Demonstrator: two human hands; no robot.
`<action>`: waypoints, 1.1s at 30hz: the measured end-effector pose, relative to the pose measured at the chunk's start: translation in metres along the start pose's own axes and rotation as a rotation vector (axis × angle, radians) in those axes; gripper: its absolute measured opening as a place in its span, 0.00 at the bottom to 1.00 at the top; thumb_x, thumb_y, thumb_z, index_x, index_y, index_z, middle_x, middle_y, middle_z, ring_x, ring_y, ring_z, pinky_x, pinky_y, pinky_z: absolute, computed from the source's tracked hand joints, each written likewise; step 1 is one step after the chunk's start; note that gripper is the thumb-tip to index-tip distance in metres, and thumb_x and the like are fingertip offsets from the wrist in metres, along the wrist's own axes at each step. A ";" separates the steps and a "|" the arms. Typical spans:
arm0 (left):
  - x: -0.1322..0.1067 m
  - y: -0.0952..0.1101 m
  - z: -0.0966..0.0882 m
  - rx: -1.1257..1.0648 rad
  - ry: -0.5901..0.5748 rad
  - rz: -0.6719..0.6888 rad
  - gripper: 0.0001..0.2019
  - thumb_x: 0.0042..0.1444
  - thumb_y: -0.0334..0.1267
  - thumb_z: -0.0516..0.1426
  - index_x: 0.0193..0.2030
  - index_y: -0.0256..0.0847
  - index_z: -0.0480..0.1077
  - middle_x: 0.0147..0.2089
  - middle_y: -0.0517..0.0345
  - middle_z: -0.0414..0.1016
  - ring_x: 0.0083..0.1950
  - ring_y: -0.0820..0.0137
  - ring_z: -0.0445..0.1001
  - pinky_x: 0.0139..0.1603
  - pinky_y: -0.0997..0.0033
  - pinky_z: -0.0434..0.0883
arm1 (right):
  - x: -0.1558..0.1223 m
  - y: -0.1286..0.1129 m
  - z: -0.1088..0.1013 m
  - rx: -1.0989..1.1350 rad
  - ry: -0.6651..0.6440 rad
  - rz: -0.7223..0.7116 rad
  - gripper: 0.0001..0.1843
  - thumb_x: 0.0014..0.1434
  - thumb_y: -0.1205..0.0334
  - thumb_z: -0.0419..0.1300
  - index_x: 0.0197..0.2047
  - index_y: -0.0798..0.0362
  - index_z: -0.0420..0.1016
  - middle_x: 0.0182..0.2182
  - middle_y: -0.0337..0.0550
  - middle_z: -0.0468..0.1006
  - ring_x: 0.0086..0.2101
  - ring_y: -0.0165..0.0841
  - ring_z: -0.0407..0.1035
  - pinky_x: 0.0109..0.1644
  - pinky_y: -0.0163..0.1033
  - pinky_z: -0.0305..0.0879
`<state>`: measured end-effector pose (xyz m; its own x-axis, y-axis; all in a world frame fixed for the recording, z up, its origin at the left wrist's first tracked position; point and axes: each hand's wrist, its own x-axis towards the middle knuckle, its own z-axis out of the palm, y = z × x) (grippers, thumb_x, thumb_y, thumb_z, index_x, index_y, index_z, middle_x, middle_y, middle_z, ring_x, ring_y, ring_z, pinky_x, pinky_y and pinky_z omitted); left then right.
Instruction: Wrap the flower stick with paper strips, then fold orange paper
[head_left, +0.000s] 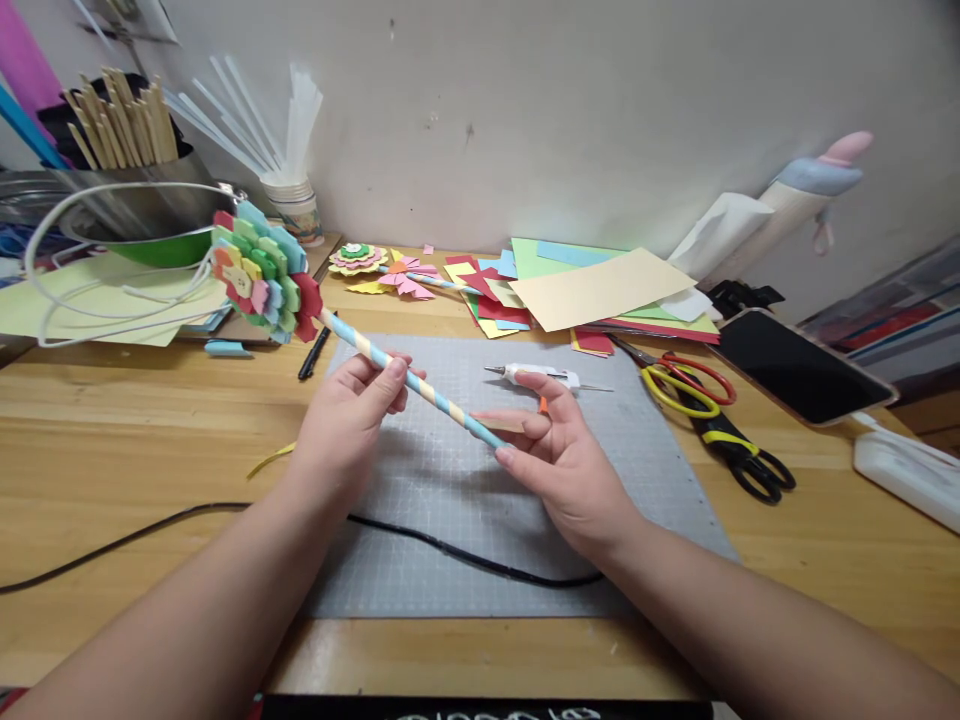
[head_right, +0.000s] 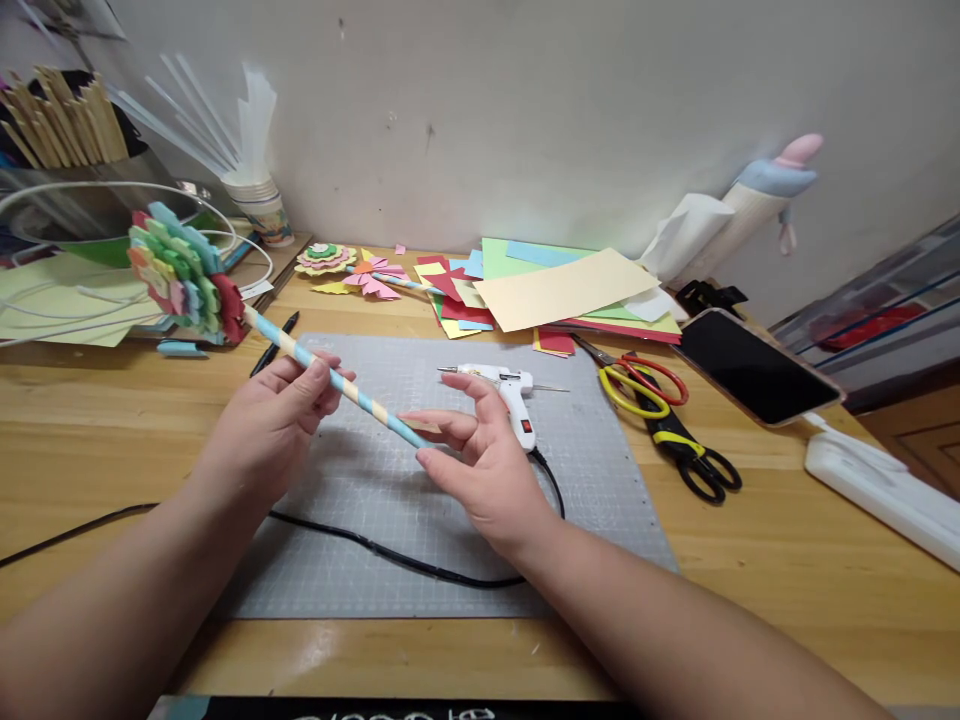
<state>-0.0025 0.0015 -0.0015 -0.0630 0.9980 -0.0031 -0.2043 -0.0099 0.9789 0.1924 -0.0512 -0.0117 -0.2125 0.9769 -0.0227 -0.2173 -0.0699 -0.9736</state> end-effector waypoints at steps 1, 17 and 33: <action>0.000 -0.001 -0.001 0.002 0.007 0.001 0.10 0.50 0.44 0.63 0.33 0.39 0.73 0.30 0.58 0.73 0.27 0.75 0.62 0.31 0.73 0.61 | 0.000 0.000 0.000 0.001 -0.004 0.007 0.30 0.54 0.64 0.64 0.55 0.40 0.53 0.45 0.40 0.77 0.47 0.36 0.71 0.47 0.47 0.68; -0.002 0.001 0.002 -0.008 0.051 0.017 0.12 0.50 0.44 0.63 0.31 0.41 0.66 0.25 0.65 0.65 0.25 0.76 0.61 0.29 0.73 0.59 | -0.001 0.002 0.003 0.093 -0.040 0.052 0.32 0.54 0.65 0.65 0.55 0.40 0.52 0.41 0.38 0.79 0.45 0.34 0.72 0.50 0.46 0.67; 0.001 0.010 0.002 -0.149 -0.095 -0.145 0.07 0.49 0.37 0.63 0.32 0.37 0.71 0.32 0.56 0.72 0.30 0.75 0.64 0.32 0.75 0.63 | 0.002 0.003 -0.001 0.105 0.026 0.002 0.32 0.52 0.68 0.65 0.55 0.40 0.55 0.38 0.35 0.80 0.38 0.29 0.73 0.41 0.39 0.69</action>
<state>-0.0023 0.0021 0.0087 0.0681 0.9909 -0.1159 -0.3467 0.1324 0.9286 0.1919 -0.0497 -0.0153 -0.1882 0.9816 -0.0319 -0.3160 -0.0913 -0.9443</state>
